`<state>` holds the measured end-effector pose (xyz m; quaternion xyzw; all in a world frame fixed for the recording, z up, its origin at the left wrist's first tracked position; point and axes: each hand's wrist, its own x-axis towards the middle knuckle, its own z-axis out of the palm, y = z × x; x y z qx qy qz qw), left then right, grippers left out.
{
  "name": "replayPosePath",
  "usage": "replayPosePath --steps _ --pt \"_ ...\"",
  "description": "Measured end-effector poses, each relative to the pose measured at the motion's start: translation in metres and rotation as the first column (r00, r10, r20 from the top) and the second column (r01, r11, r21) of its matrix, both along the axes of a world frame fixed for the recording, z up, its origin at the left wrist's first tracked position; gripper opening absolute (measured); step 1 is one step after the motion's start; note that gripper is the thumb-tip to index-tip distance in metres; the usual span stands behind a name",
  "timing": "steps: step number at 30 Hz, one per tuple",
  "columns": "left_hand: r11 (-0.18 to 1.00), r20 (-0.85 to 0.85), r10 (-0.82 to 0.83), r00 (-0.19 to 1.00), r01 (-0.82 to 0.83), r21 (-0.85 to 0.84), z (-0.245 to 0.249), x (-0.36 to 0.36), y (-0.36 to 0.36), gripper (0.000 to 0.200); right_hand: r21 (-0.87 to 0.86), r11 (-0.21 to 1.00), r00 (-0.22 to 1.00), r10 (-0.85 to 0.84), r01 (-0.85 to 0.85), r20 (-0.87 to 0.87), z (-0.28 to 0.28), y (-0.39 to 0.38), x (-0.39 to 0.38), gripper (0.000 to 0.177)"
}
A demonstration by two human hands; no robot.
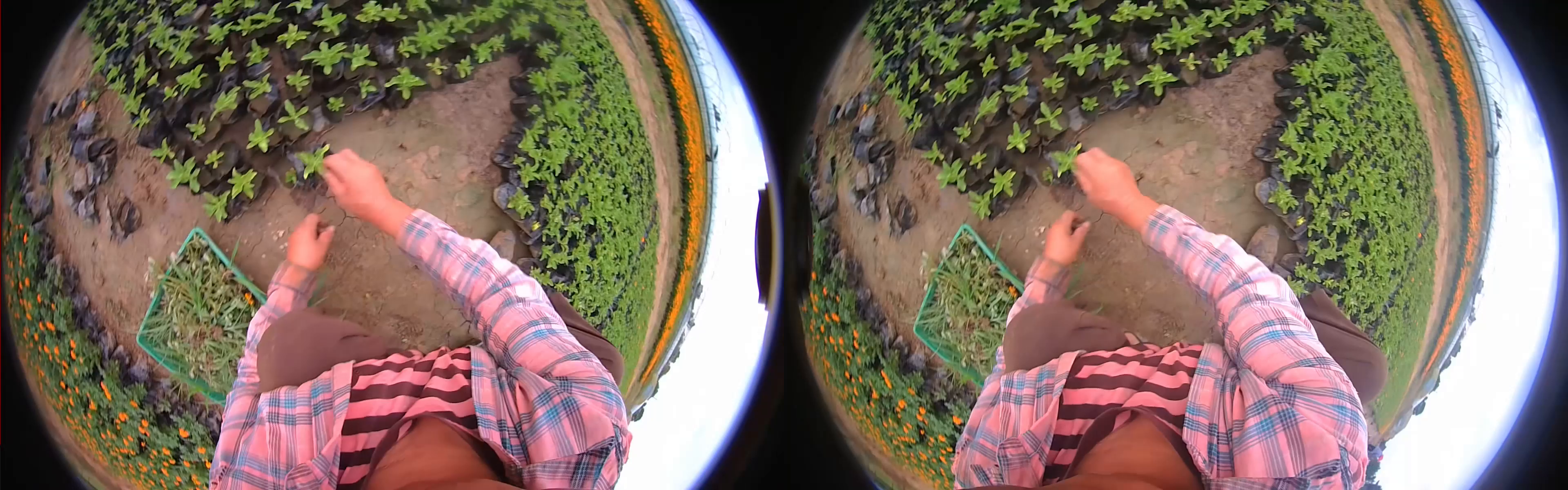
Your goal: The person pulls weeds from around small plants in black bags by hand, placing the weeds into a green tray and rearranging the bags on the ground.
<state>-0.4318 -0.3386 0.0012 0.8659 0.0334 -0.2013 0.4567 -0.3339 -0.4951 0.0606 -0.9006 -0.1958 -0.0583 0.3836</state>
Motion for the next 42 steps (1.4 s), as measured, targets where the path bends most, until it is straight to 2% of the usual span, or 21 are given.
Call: replayPosePath --steps 2,4,6,10,13,15,17,18,22,24,27,29,30,31,32,35,37,38,39,41,42 --pt "1.0 0.003 0.016 1.0 -0.016 -0.007 -0.003 0.005 0.012 0.026 -0.008 0.96 0.96 -0.279 0.279 0.021 -0.014 -0.047 0.008 0.011" --pt "1.0 -0.009 -0.003 1.0 0.003 -0.002 -0.003 0.008 0.019 0.026 -0.049 0.843 0.835 -0.538 0.536 -0.118 -0.034 -0.104 0.017 0.013" --pt "0.999 -0.023 -0.029 0.999 0.029 0.027 -0.003 0.011 0.016 0.028 -0.127 0.736 0.735 -0.675 0.665 -0.069 -0.05 -0.151 0.029 0.018" --pt "0.992 -0.033 -0.083 0.996 0.085 0.089 -0.005 0.01 0.013 0.033 -0.324 0.735 0.764 -0.643 0.596 -0.052 -0.049 -0.178 0.055 0.033" --pt "0.988 -0.022 -0.097 0.995 0.099 0.119 -0.003 0.01 0.012 0.034 -0.423 0.764 0.803 -0.582 0.486 -0.127 -0.049 -0.184 0.064 0.026" --pt "0.987 -0.001 -0.104 0.995 0.104 0.126 -0.003 0.01 0.011 0.035 -0.371 0.772 0.808 -0.583 0.517 -0.087 -0.076 -0.198 0.072 0.018" --pt "0.983 -0.056 -0.115 0.992 0.122 0.134 0.0 0.01 0.011 0.036 -0.097 0.754 0.705 -0.645 0.65 -0.294 -0.107 -0.215 0.079 0.009" --pt "0.983 -0.082 -0.113 0.99 0.123 0.139 0.003 0.011 0.01 0.036 0.189 0.571 0.55 -0.565 0.799 -0.615 -0.09 -0.204 0.076 0.006" --pt "0.974 -0.026 -0.116 0.993 0.118 0.194 0.009 0.007 0.006 0.037 0.378 0.474 0.586 -0.44 0.795 -0.681 -0.064 -0.192 0.065 0.005" --pt "0.977 -0.042 -0.102 0.994 0.108 0.184 0.012 0.009 0.005 0.038 0.444 0.3 0.532 -0.373 0.844 -0.76 -0.05 -0.175 0.063 0.008" --pt "0.976 0.013 -0.102 0.995 0.097 0.193 0.002 0.007 0.005 0.038 0.539 0.35 0.642 -0.377 0.766 -0.668 -0.025 -0.12 0.048 0.008" --pt "0.969 0.012 -0.138 0.99 0.133 0.209 -0.006 0.006 0.006 0.037 0.599 0.499 0.767 -0.263 0.627 -0.585 0.022 -0.055 0.016 0.013" --pt "0.966 0.033 -0.124 0.992 0.113 0.233 -0.01 0.004 0.007 0.037 0.485 0.69 0.776 -0.181 0.538 -0.604 0.025 -0.025 0.001 0.016" --pt "0.964 0.021 -0.154 0.988 0.146 0.223 -0.016 0.003 0.008 0.037 0.515 0.838 0.912 0.055 0.179 -0.406 0.03 -0.002 -0.015 0.022" --pt "0.963 0.077 -0.195 0.978 0.176 0.205 -0.024 0.003 0.011 0.035 0.52 0.831 0.924 0.334 -0.197 -0.184 0.037 0.02 -0.031 0.028" --pt "0.957 0.257 -0.275 0.926 0.238 0.165 -0.041 0.005 0.02 0.032 0.468 0.861 0.91 0.339 -0.198 -0.24 0.047 0.021 -0.05 0.03" --pt "0.952 0.32 -0.303 0.898 0.268 0.151 -0.044 0.003 0.023 0.03 0.249 0.963 0.963 -0.033 0.102 -0.268 0.016 -0.02 -0.035 0.025" --pt "0.974 0.141 -0.204 0.969 0.187 0.125 -0.037 0.001 0.023 0.031 0.194 0.954 0.947 -0.172 0.229 -0.273 0.003 -0.056 -0.029 0.022" --pt "0.988 -0.04 -0.096 0.995 0.1 0.114 -0.029 0.002 0.022 0.032 0.089 0.91 0.899 -0.379 0.406 -0.22 -0.015 -0.091 -0.026 0.019" --pt "0.985 0.031 -0.12 0.992 0.115 0.129 -0.012 0.004 0.014 0.031 -0.02 0.781 0.777 -0.622 0.624 -0.097 -0.034 -0.173 -0.025 0.018" --pt "0.983 0.036 -0.125 0.991 0.119 0.138 -0.006 0.005 0.011 0.032 -0.2 0.705 0.719 -0.695 0.68 -0.003 -0.038 -0.211 -0.029 0.019"
